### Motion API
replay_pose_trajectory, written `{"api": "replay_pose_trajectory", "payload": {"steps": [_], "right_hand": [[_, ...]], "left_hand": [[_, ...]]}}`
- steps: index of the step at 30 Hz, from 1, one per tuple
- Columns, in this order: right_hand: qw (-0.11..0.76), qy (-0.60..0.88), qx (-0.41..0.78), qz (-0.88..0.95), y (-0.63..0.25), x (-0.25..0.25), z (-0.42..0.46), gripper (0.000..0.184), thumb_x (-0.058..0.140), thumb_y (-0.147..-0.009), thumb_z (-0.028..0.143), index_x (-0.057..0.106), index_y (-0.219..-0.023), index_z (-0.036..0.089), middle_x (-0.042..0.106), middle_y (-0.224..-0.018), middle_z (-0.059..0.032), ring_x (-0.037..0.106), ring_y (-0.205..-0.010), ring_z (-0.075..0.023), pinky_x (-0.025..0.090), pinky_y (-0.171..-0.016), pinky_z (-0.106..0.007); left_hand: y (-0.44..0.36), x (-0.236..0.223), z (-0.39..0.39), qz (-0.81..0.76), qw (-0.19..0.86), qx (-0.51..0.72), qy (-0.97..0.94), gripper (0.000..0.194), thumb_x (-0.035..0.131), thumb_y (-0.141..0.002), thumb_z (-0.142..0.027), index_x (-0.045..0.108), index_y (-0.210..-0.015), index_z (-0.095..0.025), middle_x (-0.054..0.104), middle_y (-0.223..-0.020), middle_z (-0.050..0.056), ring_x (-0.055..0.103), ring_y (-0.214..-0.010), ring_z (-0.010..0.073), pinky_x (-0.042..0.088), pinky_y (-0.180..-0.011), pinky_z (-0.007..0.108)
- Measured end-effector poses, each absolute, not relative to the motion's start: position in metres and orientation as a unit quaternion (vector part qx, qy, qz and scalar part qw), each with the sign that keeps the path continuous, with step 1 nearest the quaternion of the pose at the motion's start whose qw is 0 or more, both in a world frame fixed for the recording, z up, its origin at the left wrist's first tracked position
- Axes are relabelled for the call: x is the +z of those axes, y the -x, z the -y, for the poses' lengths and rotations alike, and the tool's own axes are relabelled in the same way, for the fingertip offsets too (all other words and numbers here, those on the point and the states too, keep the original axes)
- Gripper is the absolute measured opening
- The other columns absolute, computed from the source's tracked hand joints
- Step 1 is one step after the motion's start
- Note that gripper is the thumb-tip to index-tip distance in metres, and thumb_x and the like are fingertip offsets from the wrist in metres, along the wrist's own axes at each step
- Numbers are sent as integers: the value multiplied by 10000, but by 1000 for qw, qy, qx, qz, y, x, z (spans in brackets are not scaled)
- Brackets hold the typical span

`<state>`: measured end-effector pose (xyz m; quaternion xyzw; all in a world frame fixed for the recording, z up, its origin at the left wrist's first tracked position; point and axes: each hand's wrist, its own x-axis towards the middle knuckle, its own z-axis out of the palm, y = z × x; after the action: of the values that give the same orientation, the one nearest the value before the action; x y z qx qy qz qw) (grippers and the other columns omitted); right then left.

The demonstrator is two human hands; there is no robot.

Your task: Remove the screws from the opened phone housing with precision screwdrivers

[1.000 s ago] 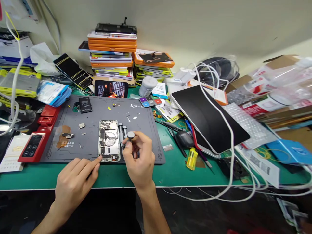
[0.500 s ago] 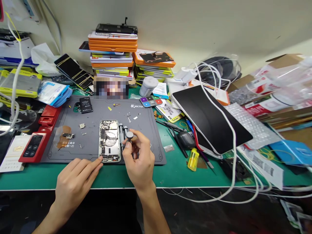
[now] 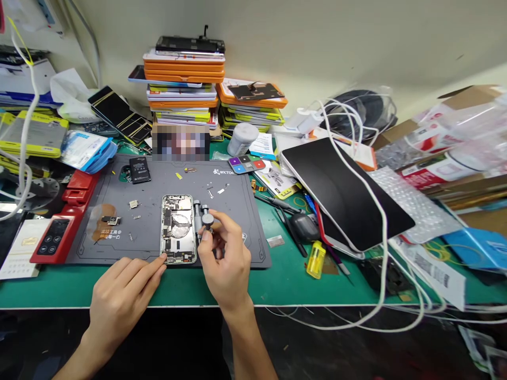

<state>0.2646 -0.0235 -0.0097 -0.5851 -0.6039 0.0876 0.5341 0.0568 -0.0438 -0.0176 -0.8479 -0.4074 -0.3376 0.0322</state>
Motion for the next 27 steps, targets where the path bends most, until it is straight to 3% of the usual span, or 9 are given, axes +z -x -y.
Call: {"api": "replay_pose_trajectory", "payload": {"steps": [14,18,21,24,25,27], "right_hand": [[523,593,71,608,-266,-13,26,307,574,-1072,181,612,-1377,194,781,-979,-44,736,-753,-130,545,-574,-260],[589,557,13,585,-269,-17,26,174,603,-1005,112,681,-1128,207,736,-904,-14,710,-724,-140,562,-627,-292],[668,491,7,559,-266,-11,24,81,541,-996,153,574,-944,205,618,-796,19,659,-681,-136,574,-662,-314],[742,390,114,534,-254,13,32,122,516,-957,102,509,-896,208,553,-704,29,620,-707,-144,590,-729,-321],[749,365,187,520,-248,24,37,153,500,-974,88,485,-884,212,528,-701,31,620,-701,-141,577,-697,-298],[739,322,321,498,-238,45,49,229,517,-1065,242,444,-849,219,406,-663,45,472,-569,-115,464,-524,-236]], "left_hand": [[-57,-18,43,407,29,-334,850,296,766,-1009,-96,706,-1299,-107,700,-867,25,539,-764,173,449,-733,360],[-57,-18,43,407,30,-340,847,275,766,-1008,-95,713,-1278,-107,694,-855,23,531,-753,170,445,-727,355],[-58,-17,43,408,33,-343,845,264,768,-1008,-95,717,-1266,-107,689,-849,20,529,-747,165,442,-724,349],[-58,-17,43,408,33,-343,846,264,766,-1009,-96,716,-1268,-109,688,-846,19,531,-747,166,442,-727,350],[-57,-17,43,407,32,-341,847,267,767,-1009,-97,716,-1271,-111,689,-848,18,531,-749,167,441,-729,352],[-56,-17,44,406,30,-335,850,272,766,-1013,-104,716,-1280,-118,690,-851,15,531,-751,169,436,-731,355]]}}
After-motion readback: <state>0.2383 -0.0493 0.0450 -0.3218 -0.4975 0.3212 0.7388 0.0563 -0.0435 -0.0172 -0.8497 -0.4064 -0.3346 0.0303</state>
